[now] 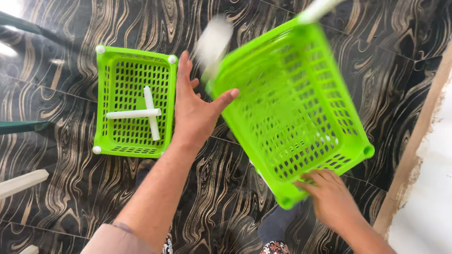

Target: The person assembles green plastic baskets by inserting white plastic legs into corner holes. They handle two baskets, repeatedly inserting and removing legs, then transfer legs between baskets before completing the assembly.

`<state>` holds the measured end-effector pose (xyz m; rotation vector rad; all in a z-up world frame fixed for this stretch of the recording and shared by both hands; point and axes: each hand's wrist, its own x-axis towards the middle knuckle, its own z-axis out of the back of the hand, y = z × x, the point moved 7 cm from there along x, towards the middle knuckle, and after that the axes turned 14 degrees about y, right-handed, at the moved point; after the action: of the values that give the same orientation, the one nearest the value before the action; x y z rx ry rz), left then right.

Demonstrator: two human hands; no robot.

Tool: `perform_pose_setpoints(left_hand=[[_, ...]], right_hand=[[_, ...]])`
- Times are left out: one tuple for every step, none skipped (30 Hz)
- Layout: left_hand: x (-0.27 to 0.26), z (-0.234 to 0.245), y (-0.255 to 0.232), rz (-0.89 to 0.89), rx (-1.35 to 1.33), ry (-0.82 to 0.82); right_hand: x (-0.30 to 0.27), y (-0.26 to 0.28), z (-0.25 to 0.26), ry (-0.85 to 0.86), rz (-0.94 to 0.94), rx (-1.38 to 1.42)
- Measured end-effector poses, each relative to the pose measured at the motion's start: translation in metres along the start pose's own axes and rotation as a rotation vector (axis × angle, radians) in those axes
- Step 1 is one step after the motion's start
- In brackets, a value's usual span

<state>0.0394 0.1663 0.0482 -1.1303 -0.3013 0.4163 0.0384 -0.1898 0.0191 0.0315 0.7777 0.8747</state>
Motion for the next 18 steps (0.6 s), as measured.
perform_pose_setpoints(left_hand=[[0.001, -0.001, -0.001, 0.046, -0.05, 0.042], [-0.003, -0.003, -0.003, 0.092, -0.098, 0.084], [-0.011, -0.008, -0.005, 0.14, -0.147, 0.127], [-0.026, -0.01, -0.003, 0.265, -0.107, 0.152], [-0.042, -0.016, -0.001, 0.381, -0.071, 0.18], [-0.059, -0.018, -0.008, 0.349, -0.071, 0.144], [-0.076, -0.021, -0.014, 0.32, -0.072, 0.107], [-0.089, -0.028, -0.023, 0.211, -0.04, 0.125], [-0.106, -0.03, -0.033, 0.111, 0.002, 0.143], [-0.119, -0.032, -0.042, 0.012, 0.043, 0.163], [-0.134, -0.044, -0.021, 0.301, -0.24, 0.324], [-0.154, -0.057, -0.006, 0.592, -0.525, 0.479], [-0.172, -0.072, 0.002, 0.875, -0.808, 0.622], [-0.165, -0.057, 0.011, 0.831, -0.612, 0.486], [-0.159, -0.044, 0.018, 0.789, -0.42, 0.362], [-0.155, -0.033, 0.021, 0.74, -0.23, 0.238], [-0.171, -0.045, 0.037, 0.988, -0.396, 0.287], [-0.183, -0.067, 0.049, 1.235, -0.565, 0.329]], right_hand=[[-0.01, -0.009, 0.007, -0.061, -0.031, -0.038], [-0.021, -0.014, 0.016, -0.121, -0.061, -0.077], [-0.029, -0.014, 0.026, -0.178, -0.09, -0.115], [-0.034, -0.017, 0.034, -0.238, -0.201, -0.01], [-0.037, -0.017, 0.042, -0.304, -0.316, 0.089], [-0.039, -0.012, 0.049, -0.368, -0.43, 0.19], [-0.035, -0.01, 0.04, -0.293, -0.585, 0.471], [-0.028, 0.0, 0.024, -0.211, -0.731, 0.755], [-0.013, 0.023, 0.003, -0.109, -0.73, 1.172], [0.002, 0.053, -0.014, 0.004, -0.704, 1.589], [0.015, 0.081, -0.024, 0.144, -0.643, 1.832], [0.023, 0.107, -0.028, 0.291, -0.571, 2.069], [0.032, 0.117, -0.029, 0.256, -0.586, 2.184], [0.039, 0.123, -0.029, 0.218, -0.6, 2.299], [0.04, 0.128, -0.031, 0.171, -0.627, 2.418], [0.044, 0.131, -0.03, 0.143, -0.562, 2.462], [0.044, 0.131, -0.028, 0.12, -0.505, 2.501], [0.043, 0.133, -0.027, 0.096, -0.446, 2.539]])
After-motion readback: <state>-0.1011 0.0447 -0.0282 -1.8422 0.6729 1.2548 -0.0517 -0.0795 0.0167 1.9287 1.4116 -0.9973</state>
